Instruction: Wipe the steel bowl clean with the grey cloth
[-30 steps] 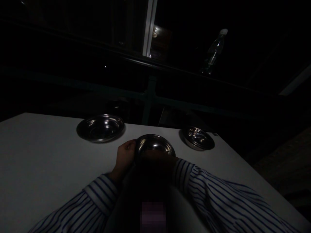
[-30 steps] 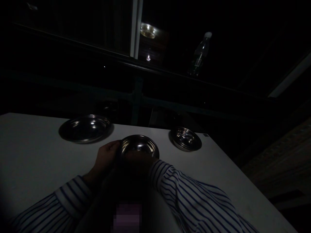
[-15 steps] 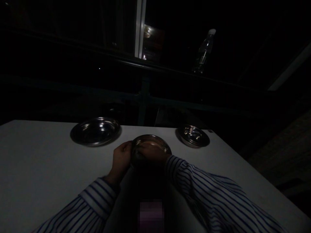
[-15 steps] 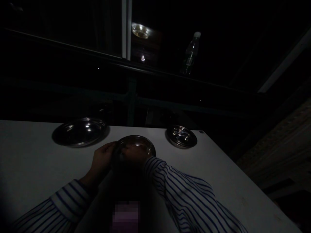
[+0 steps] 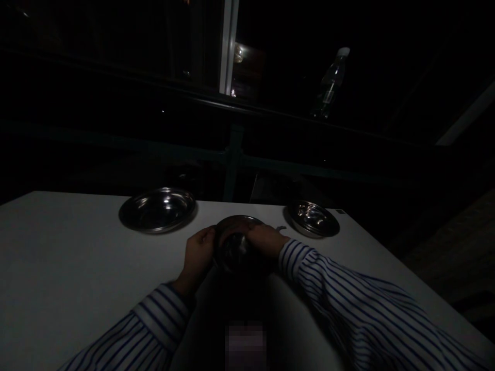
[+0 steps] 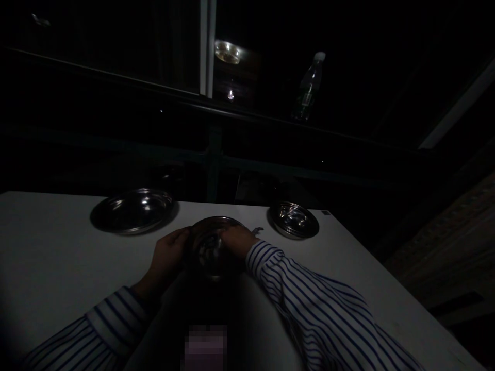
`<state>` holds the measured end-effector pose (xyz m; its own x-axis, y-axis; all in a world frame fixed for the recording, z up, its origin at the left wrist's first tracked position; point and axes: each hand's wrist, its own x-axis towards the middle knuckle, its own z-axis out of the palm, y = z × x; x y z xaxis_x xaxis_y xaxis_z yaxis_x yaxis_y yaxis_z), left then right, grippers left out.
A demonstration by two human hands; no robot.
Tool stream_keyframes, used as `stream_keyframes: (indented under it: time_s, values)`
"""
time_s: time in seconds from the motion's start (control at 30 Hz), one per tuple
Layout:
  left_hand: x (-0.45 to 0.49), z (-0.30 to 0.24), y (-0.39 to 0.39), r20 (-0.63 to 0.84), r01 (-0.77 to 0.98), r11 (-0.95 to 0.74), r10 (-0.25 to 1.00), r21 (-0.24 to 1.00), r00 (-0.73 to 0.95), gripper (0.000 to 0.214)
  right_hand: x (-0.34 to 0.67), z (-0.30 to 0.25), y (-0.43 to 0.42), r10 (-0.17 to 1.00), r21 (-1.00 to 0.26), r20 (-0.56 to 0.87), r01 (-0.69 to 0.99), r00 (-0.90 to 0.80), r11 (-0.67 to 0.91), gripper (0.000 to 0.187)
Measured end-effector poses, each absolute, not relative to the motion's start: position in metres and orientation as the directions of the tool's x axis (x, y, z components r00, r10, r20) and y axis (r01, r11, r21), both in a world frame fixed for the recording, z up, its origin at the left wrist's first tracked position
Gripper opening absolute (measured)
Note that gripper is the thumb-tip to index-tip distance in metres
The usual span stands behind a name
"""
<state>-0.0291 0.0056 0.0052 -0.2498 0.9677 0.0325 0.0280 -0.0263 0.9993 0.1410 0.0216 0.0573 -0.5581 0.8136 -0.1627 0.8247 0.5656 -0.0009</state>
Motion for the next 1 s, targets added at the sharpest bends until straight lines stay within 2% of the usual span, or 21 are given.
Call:
stream_keyframes:
  time_s: [0.13, 0.27, 0.37, 0.47, 0.6, 0.73, 0.9, 1.0]
  values:
    - [-0.029, 0.006, 0.007, 0.061, 0.086, -0.040, 0.965, 0.995, -0.256, 0.032, 0.115, 0.044, 0.036, 0.890, 0.007, -0.059, 0.892, -0.451, 0.452, 0.030]
    - [-0.031, 0.005, 0.009, 0.071, 0.094, -0.048, 0.964, 0.994, -0.257, 0.032, 0.094, 0.036, 0.036, 0.863, -0.100, -0.010, 0.860, -0.504, 0.501, 0.030]
    - [-0.032, 0.003, 0.009, 0.076, 0.088, -0.052, 0.951, 0.995, -0.299, 0.030, 0.090, 0.037, 0.027, 0.785, -0.203, -0.055, 0.776, -0.617, 0.597, 0.026]
    - [-0.031, 0.004, 0.008, 0.079, 0.096, -0.049, 0.940, 0.994, -0.331, 0.029, 0.096, 0.044, 0.016, 0.683, -0.287, -0.159, 0.696, -0.713, 0.658, 0.022]
    - [-0.030, 0.010, 0.004, 0.071, 0.098, -0.041, 0.942, 0.994, -0.327, 0.029, 0.110, 0.056, 0.005, 0.594, -0.333, -0.244, 0.641, -0.767, 0.691, 0.023]
    - [-0.030, 0.012, 0.004, 0.031, 0.069, -0.011, 0.954, 0.998, -0.298, 0.031, 0.115, 0.058, 0.008, 0.621, -0.268, -0.226, 0.660, -0.751, 0.701, 0.025]
    - [-0.031, 0.007, 0.006, 0.041, 0.053, -0.028, 0.962, 0.998, -0.270, 0.032, 0.120, 0.046, 0.028, 0.817, -0.096, -0.096, 0.822, -0.569, 0.561, 0.031]
    - [-0.030, 0.006, 0.006, 0.040, 0.048, -0.029, 0.966, 0.998, -0.255, 0.033, 0.124, 0.042, 0.033, 0.887, -0.057, -0.045, 0.888, -0.459, 0.457, 0.030]
